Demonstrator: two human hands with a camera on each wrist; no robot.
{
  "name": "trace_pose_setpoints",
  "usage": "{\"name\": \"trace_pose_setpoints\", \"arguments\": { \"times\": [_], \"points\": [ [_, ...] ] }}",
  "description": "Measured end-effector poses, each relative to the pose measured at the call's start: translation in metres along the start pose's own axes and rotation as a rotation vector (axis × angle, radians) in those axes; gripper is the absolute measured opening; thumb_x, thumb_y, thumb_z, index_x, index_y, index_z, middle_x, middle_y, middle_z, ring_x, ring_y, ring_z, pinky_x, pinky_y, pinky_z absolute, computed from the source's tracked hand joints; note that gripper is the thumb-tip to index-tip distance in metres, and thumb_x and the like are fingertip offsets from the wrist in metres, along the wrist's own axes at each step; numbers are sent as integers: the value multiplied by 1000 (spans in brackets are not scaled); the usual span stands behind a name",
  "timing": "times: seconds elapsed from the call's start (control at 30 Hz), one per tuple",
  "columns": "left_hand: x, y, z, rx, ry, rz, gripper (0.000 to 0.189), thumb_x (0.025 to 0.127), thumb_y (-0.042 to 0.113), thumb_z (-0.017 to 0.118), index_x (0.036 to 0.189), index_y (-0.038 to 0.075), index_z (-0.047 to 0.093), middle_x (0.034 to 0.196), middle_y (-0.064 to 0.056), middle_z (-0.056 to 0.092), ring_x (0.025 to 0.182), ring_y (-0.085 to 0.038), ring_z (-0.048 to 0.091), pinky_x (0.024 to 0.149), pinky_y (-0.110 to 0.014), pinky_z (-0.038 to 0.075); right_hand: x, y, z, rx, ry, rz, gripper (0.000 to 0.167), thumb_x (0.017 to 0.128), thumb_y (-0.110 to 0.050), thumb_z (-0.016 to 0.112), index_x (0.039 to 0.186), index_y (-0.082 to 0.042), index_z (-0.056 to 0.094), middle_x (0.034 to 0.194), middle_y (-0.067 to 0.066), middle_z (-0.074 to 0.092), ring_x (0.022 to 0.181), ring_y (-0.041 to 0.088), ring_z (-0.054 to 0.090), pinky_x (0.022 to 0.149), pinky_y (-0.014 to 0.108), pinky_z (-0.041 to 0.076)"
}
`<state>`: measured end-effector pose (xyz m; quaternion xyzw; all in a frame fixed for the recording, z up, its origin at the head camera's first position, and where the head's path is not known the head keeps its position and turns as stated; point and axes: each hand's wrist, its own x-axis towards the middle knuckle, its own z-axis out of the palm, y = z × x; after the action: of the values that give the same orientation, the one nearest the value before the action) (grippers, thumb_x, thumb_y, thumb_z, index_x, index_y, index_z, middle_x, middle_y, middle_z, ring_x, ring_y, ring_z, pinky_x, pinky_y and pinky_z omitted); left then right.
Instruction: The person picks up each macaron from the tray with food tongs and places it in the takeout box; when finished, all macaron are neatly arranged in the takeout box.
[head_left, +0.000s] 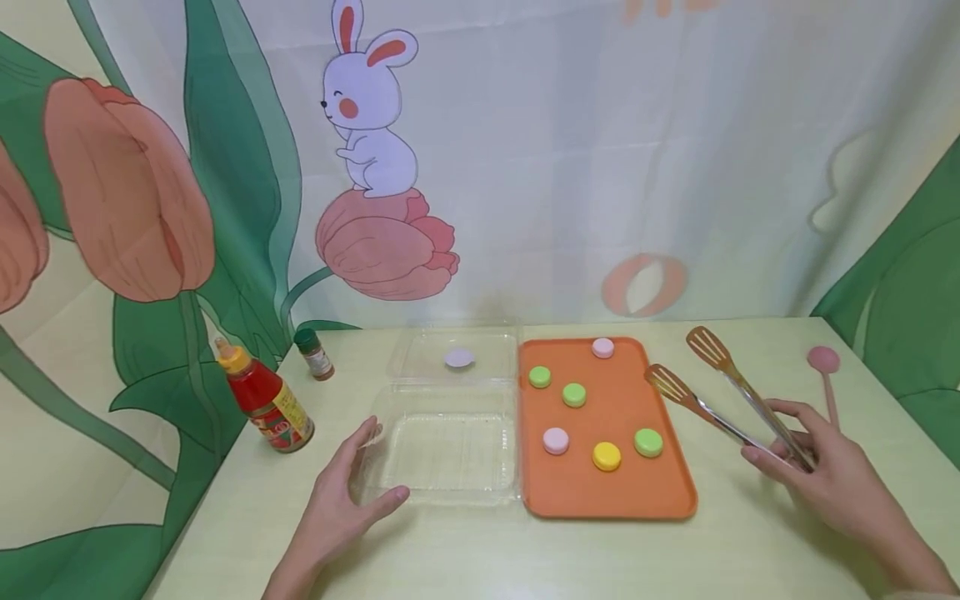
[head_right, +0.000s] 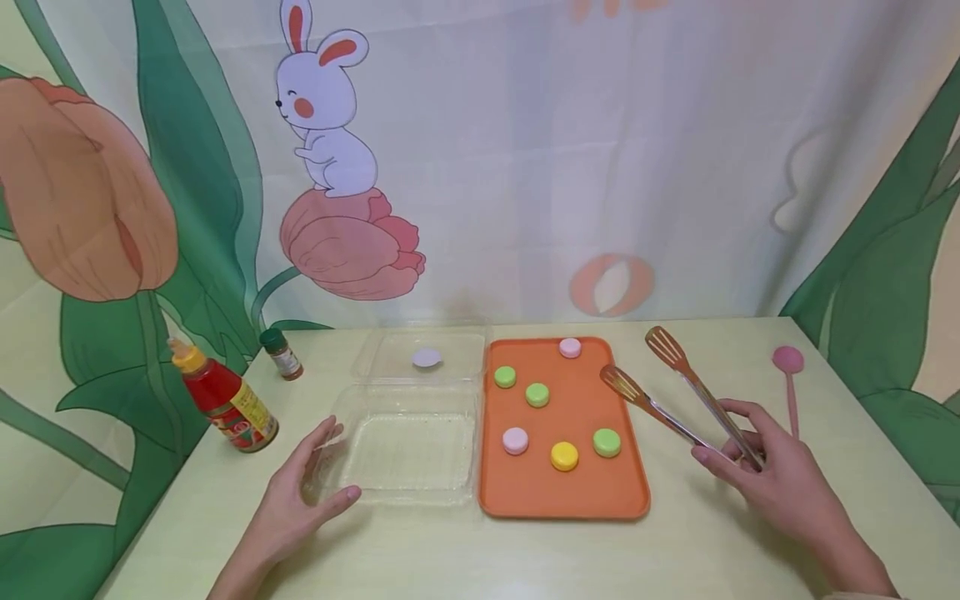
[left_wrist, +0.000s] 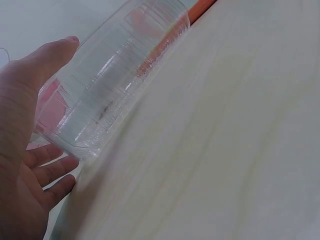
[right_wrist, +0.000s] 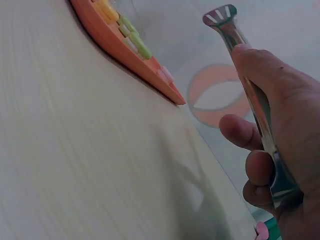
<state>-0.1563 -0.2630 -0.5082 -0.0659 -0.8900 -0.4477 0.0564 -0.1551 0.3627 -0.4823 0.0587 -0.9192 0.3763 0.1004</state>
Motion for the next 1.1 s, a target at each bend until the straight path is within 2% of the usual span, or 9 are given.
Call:
{"name": "trace_pose_setpoints", "arguments": {
  "times": [0.17, 0.37, 0.7, 0.97, 1.1],
  "points": [
    [-2, 0, 0, 4, -12, -21, 109, 89, 47, 95, 175, 25, 32, 175, -5, 47, 161, -37, 45, 130, -57, 37, -5, -3, 1, 20, -44, -32, 59, 100, -26, 87, 151, -19, 57, 80, -5, 74, 65, 13, 59, 54, 31, 40],
    [-3, 1, 1, 3, -15, -26, 110, 88, 46, 96, 175, 25, 32, 174, -5, 47, 160, -37, 46, 130, -58, 38, -9, -1, 1, 46, -127, -74, 53, 99, -22, 88, 146, -19, 63, 75, -6, 73, 66, 14, 63, 57, 30, 41],
    [-4, 0, 1, 0, -5, -24, 109, 89, 48, 95, 175, 27, 32, 175, -5, 47, 160, -38, 46, 130, -59, 37, -8, 1, -6, 46, -286, -54, 40, 103, -26, 84, 138, -19, 66, 71, -7, 70, 65, 14, 60, 59, 27, 39],
    [-1, 0, 0, 5, -11, -20, 109, 90, 48, 94, 176, 25, 31, 175, -7, 46, 161, -39, 44, 130, -59, 37, -7, 1, -6, 35, -337, -53, 34, 103, -28, 83, 133, -22, 67, 68, -11, 59, 63, 6, 52, 55, 26, 40],
    [0, 2, -1, 3, -17, -20, 109, 91, 49, 94, 176, 26, 30, 176, -7, 45, 162, -41, 43, 130, -61, 36, -7, 1, -7, 29, -357, -60, 31, 105, -28, 81, 132, -24, 67, 67, -11, 60, 63, 5, 52, 55, 26, 39]
  ]
}}
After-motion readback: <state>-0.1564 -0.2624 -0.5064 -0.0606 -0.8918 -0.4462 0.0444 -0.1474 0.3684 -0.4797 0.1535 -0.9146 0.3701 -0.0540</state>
